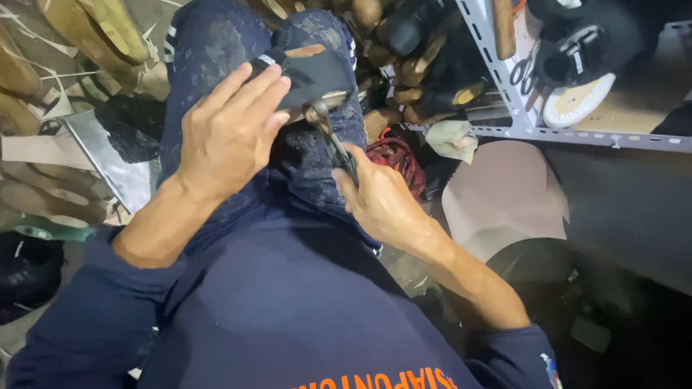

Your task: The person uses a hammer and a metal tool to repeatedly tap and shape the sole of a black shoe held between their legs. They adjust the shoe's position and continue hammering along the edge of the sole throughout the clip.

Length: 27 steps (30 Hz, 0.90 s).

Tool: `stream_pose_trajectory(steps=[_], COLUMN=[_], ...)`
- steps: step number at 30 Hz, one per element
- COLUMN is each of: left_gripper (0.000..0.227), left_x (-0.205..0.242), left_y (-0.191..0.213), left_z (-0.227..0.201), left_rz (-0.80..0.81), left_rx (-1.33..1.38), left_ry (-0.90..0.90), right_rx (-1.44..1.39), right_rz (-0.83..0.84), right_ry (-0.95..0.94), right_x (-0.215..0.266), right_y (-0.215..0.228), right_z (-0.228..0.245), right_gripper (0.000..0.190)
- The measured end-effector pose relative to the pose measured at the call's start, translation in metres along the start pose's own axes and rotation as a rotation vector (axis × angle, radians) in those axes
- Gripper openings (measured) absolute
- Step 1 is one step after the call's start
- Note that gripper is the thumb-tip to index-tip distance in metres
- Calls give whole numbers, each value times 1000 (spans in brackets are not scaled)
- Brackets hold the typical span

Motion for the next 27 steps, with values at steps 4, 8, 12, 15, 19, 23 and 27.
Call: stream_pose_trajectory(steps=[4,8,12,15,19,23,27], left_gripper=[30,28,28,35,52,65,66], left_x=[-7,-12,-12,-8,-21,-49,-55], left_y=[-4,-2,-4,1,-3,-17,-27], left_z=[7,6,2,-10,-13,-4,3], left_rz=[51,38,17,52,105,663,767], left_rx=[83,40,-66,-183,-189,193,278], left_ry=[16,22,-37,-23,75,563,748], right_rx=[206,281,287,322,272,262,239], right_rz=[-119,-232,-237,-241,-295,-326,-341], right_ry=[-18,66,27,50,38,63,50], right_x=[-14,-19,-18,-14,-25,-30,-34], right_y=[-11,-18,-24,-43,-38,-46,-47], right_z=[-16,-25,-31,-63,-52,-59,-63], right_gripper=[42,40,33,33,28,29,29])
Point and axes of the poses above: each hand's wrist, its own x-axis away from the middle knuckle, its own y-axis out of the back of the hand, z = x × y, the point moved 6 cm from there along -x, towards the middle knuckle, and after that the axes turned 5 degrees about y, right-handed, at the moved point
